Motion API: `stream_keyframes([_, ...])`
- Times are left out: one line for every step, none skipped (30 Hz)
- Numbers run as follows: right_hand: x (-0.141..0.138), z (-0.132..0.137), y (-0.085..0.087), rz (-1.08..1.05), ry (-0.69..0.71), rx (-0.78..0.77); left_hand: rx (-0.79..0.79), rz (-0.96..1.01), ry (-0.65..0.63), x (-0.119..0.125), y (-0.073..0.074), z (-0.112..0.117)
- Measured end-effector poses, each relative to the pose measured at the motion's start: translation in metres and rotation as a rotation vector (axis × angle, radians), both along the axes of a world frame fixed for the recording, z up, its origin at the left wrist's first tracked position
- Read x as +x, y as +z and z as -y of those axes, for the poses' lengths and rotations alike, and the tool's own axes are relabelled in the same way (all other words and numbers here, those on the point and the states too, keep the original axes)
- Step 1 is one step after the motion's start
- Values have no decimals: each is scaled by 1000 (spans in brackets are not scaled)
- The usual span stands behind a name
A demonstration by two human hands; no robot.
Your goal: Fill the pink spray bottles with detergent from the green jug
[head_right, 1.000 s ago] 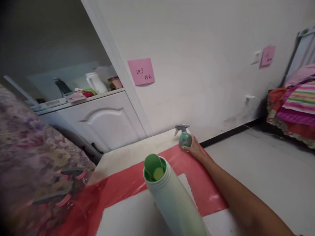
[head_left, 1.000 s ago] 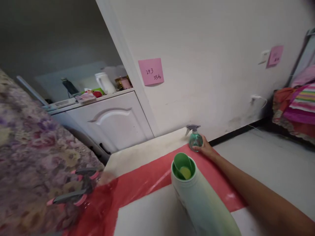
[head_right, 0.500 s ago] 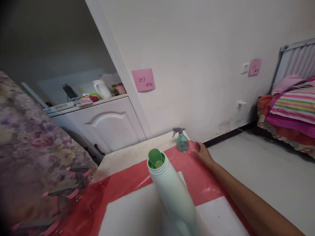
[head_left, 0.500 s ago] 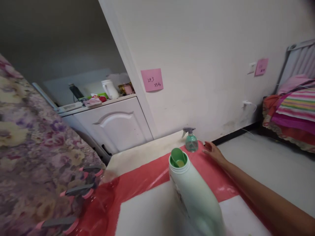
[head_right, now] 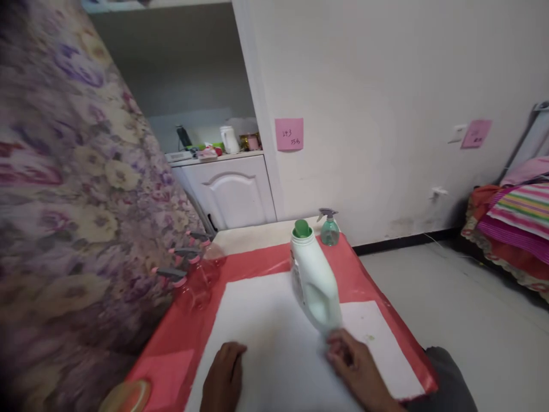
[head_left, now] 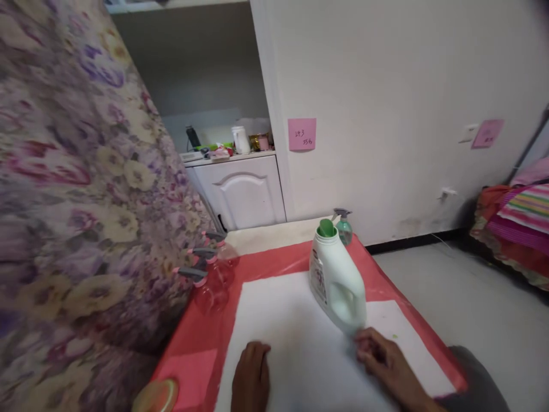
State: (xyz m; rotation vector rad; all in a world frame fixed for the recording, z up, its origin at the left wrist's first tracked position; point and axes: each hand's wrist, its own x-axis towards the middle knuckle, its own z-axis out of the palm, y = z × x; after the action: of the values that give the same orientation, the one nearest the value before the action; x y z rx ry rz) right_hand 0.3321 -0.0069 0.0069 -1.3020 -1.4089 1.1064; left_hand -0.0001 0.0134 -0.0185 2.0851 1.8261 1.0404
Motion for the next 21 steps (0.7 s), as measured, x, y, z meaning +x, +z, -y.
stream_keyframes([-22, 5, -1, -20, 73, -24, -13, 2, -2, 1, 2, 1])
stream_keyframes([-42, 8, -1, -31, 105, -29, -22, 14, -5, 2, 4, 2])
stream_keyframes([-61, 9, -1, -13, 136, -14, -30, 44, -12, 4, 6, 3])
stream_keyframes([-76, 9, -2, 26, 154, 9, -38, 87, -18, 5, 8, 3])
stream_keyframes([-89, 9, -4, 76, 162, 35, -46, 134, -25, 6, 9, 4])
stream_keyframes([-99, 8, -6, 140, 152, 62, -52, 180, -30, 7, 10, 4])
stream_keyframes([-106, 8, -10, 202, 137, 87, -55, 219, -32, 8, 11, 5])
stream_keyframes([-110, 9, -15, 238, 126, 104, -58, 248, -31, 7, 12, 6])
stream_keyframes([-112, 10, -20, 264, 115, 116, -60, 269, -29, 7, 13, 6])
stream_keyframes([-113, 11, -25, 283, 112, 127, -62, 287, -24, 5, 13, 7])
stream_keyframes([-112, 12, -30, 287, 116, 131, -66, 310, -16, 3, 14, 6])
stream_keyframes([-111, 12, -34, 285, 119, 135, -70, 335, -1, 0, 14, 5])
stream_keyframes([-110, 12, -38, 277, 127, 139, -73, 361, 25, -5, 15, 3])
stream_keyframes([-109, 12, -40, 267, 136, 143, -70, 388, 64, -11, 17, 0])
stream_keyframes([-108, 12, -43, 261, 144, 147, -60, 413, 116, -19, 20, -5])
stream_keyframes([-108, 11, -45, 260, 156, 147, -42, 436, 179, -29, 23, -11])
stream_keyframes([-108, 10, -47, 261, 165, 145, -16, 454, 250, -39, 27, -18])
stream_keyframes([-109, 10, -50, 261, 170, 141, 14, 464, 322, -49, 32, -27])
stream_keyframes([-110, 9, -53, 258, 167, 136, 48, 467, 396, -60, 38, -36])
stream_keyframes([-111, 8, -56, 251, 152, 133, 80, 463, 466, -69, 44, -46])
stream_keyframes([-112, 8, -59, 241, 129, 130, 107, 452, 518, -78, 50, -57])
